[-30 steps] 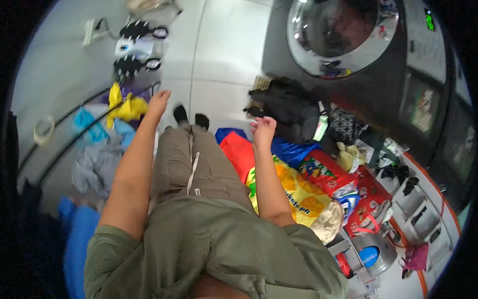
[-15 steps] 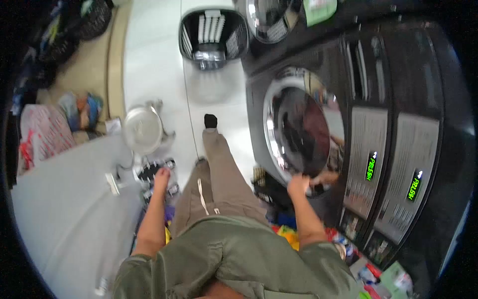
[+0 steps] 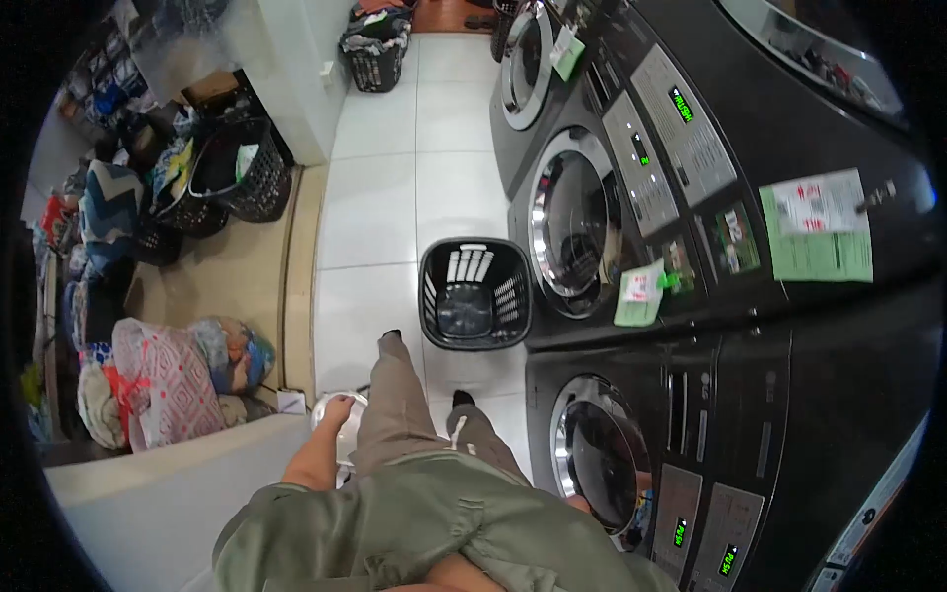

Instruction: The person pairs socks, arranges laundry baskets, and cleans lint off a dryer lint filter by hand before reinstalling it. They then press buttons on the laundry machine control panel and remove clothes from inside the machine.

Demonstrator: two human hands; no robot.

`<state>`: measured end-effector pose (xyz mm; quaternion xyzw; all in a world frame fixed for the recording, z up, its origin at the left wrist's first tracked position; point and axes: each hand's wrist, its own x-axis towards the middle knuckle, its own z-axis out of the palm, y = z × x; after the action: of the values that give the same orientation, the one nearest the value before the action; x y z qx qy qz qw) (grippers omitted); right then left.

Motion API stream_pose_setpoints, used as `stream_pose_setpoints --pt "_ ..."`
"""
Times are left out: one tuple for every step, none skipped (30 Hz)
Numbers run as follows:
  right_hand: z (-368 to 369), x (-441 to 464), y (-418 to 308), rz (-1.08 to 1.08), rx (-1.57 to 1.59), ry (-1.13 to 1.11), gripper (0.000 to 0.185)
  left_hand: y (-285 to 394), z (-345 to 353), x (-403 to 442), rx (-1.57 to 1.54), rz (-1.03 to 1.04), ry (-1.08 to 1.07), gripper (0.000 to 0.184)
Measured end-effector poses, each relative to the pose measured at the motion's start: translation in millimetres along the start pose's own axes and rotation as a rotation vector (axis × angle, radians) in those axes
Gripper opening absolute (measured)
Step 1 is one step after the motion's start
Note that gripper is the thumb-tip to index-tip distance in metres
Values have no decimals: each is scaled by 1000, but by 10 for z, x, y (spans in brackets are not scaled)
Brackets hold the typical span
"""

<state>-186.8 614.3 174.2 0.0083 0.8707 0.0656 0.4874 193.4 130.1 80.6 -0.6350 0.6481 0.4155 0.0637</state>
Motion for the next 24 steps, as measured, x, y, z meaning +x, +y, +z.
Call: stream_pose_setpoints --pt "-24 -64 -173 -21 51 -2 42 157 -140 119 1 13 -14 42" --pt "-65 -76 -357 -34 82 3 41 460 -373 144 20 -7 -45 42" --pt "-39 -130 -532 -47 130 5 41 501 -439 372 18 5 -60 42" --pt "-27 -175 -723 -56 171 4 41 539 -478 628 23 19 -79 42" --pt "29 -235 -931 -65 209 2 42 522 -461 934 49 32 -99 44" --pt "103 -302 -1150 -73 246 3 42 525 -530 1216 87 49 -120 45" --pt "179 -362 -1377 -85 283 1 42 657 -695 1421 149 81 -173 47" --pt "271 -449 -1587 -98 321 1 42 800 -866 1618 215 115 -228 49" --pt "334 -543 -1781 -111 350 3 42 922 -1060 1829 271 156 -232 49" --pt "428 -655 -1952 -127 388 5 43 1051 -1244 2010 329 198 -248 50" --pt "522 -727 -2112 -130 423 16 43 1155 -1440 2197 309 233 -225 48" --pt "550 -834 -2306 -109 467 35 44 1278 -1654 2374 284 262 -193 47" --pt "563 -931 -2474 -67 516 50 44 1391 -1861 2495 259 292 -165 45" --pt "610 -1018 -2613 -6 572 66 45 1457 -2049 2607 189 330 -155 44" --pt "585 -1035 -2753 65 617 85 44 1518 -2191 2755 237 321 -165 44" --pt "676 -1070 -2802 135 652 103 43 1561 -2292 2875 279 309 -171 44" --pt "819 -1145 -2817 154 684 102 43 1575 -2321 3011 302 333 -185 44" --pt "913 -1193 -2833 115 742 194 44 1604 -2320 3130 398 324 -190 44" --pt "955 -1228 -2825 74 795 292 44 1679 -2279 3213 489 314 -191 44" --pt "1076 -1239 -2780 85 813 301 44 1795 -2234 3198 497 335 -197 44" --pt "1331 -1151 -2673 91 697 270 42 1943 -2180 3103 510 367 -239 45" --pt "1555 -1045 -2581 92 583 246 40 2128 -2114 3026 517 403 -276 46" --pt "1807 -963 -2482 120 595 237 40 2178 -1915 3100 450 449 -304 48" --pt "2044 -931 -2441 148 609 223 39 2241 -1715 3140 424 498 -337 50"
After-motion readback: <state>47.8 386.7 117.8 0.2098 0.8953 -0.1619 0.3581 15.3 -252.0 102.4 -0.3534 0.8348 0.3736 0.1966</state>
